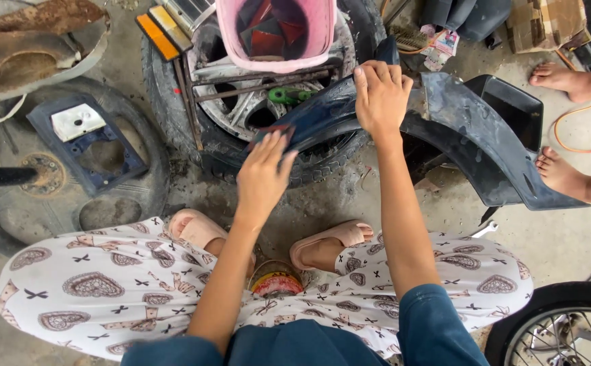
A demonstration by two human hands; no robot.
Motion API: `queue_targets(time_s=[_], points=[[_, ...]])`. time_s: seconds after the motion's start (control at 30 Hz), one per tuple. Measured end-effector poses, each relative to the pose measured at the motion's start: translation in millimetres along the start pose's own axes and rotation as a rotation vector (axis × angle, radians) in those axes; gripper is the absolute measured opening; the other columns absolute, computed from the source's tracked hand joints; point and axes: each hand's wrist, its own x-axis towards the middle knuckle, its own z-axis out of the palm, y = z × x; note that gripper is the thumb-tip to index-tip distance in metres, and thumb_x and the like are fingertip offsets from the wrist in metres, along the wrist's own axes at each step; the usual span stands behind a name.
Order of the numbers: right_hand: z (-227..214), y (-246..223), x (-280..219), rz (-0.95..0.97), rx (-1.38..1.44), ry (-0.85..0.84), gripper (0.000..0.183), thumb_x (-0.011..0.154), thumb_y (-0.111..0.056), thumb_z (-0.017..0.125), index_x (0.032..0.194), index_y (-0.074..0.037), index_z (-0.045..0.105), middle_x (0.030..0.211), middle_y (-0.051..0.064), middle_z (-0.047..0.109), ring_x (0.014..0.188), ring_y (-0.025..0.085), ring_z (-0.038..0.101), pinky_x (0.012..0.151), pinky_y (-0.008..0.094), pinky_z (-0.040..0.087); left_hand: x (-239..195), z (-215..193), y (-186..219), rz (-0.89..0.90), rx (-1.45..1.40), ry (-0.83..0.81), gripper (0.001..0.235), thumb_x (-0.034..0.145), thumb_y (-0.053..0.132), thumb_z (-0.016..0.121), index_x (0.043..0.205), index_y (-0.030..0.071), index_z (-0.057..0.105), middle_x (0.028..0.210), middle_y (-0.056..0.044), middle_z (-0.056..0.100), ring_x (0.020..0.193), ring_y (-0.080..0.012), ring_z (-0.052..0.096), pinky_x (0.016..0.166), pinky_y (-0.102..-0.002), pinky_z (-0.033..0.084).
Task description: The person sits on the ground and sands a dark blue motorcycle part using a sanding block. They hold the part against a tire for stability and repeatedly rub the surface to smooth it.
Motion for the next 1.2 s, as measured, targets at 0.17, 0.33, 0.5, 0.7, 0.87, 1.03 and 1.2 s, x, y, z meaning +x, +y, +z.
queue_targets(time_s=[0.17,0.33,0.5,0.7,0.87,1.03,1.2], points=[[0.2,-2.7,-4.8,-0.043,-0.034,0.075,0.054,0.116,-0.041,0.030,0.104,-0.015,0.076,0.114,-0.003,0.068,0.099,0.025,0.053,0.082,0.043,0.034,-3.1,0.8,5.4,0.007,0.011,-0.056,0.051,0.103,0.041,0.058,0.127,-0.002,0.069,0.132,-0.019,0.066,0.127,-0.0316,0.062,0.110,-0.044,0.050],[-1.0,-1.7,-2.3,-0.058,-0.064,0.083,0.051,0.115,-0.041,0.032,0.103,-0.015,0.075,0.113,-0.003,0.067,0.098,0.026,0.053,0.082,0.044,0.034,50.5,47.7,28.0,0.169,-0.072,-0.034,0.056,0.102,0.046,0.059,0.127,-0.004,0.068,0.131,-0.019,0.067,0.125,-0.0322,0.064,0.107,-0.043,0.050],[-6.0,-2.5,-1.3,-0.038,-0.019,0.009,0.057,0.116,-0.040,0.025,0.109,-0.014,0.075,0.117,-0.001,0.067,0.101,0.028,0.053,0.083,0.045,0.033,48.7,50.0,27.3,0.185,-0.014,-0.066,0.057,0.102,0.046,0.059,0.131,-0.002,0.065,0.134,-0.018,0.066,0.126,-0.0310,0.063,0.106,-0.042,0.051],[0.7,-0.2,-4.0,-0.067,-0.049,0.050,0.053,0.116,-0.042,0.030,0.107,-0.015,0.075,0.115,-0.002,0.066,0.099,0.026,0.051,0.082,0.044,0.033,-11.3,-3.2,-15.3,-0.041,-0.073,-0.106,0.045,0.104,0.036,0.058,0.129,0.001,0.068,0.135,-0.017,0.064,0.129,-0.0285,0.060,0.111,-0.042,0.048],[-3.0,-1.9,-2.4,-0.078,-0.058,0.058,0.056,0.115,-0.045,0.028,0.108,-0.016,0.075,0.115,-0.001,0.066,0.099,0.028,0.052,0.081,0.045,0.034,30.0,21.0,23.0,0.058,-0.028,-0.104,0.062,0.103,0.055,0.046,0.127,0.002,0.068,0.131,-0.017,0.067,0.122,-0.0324,0.066,0.106,-0.044,0.054],[-3.3,-3.5,-3.1,-0.067,-0.054,0.051,0.062,0.116,-0.046,0.023,0.105,-0.014,0.075,0.115,0.000,0.067,0.098,0.029,0.053,0.081,0.046,0.035,60.7,52.9,36.3,0.227,-0.119,-0.025,0.057,0.101,0.048,0.057,0.122,-0.003,0.070,0.127,-0.019,0.069,0.119,-0.0289,0.068,0.108,-0.040,0.050],[-4.4,-2.4,-3.8,-0.080,-0.015,0.059,0.064,0.116,-0.045,0.021,0.107,-0.015,0.076,0.114,-0.001,0.067,0.100,0.028,0.053,0.082,0.044,0.034,17.4,0.1,14.6,0.017,-0.018,-0.127,0.048,0.103,0.047,0.052,0.130,0.009,0.066,0.131,-0.013,0.069,0.118,-0.0289,0.069,0.097,-0.040,0.060]])
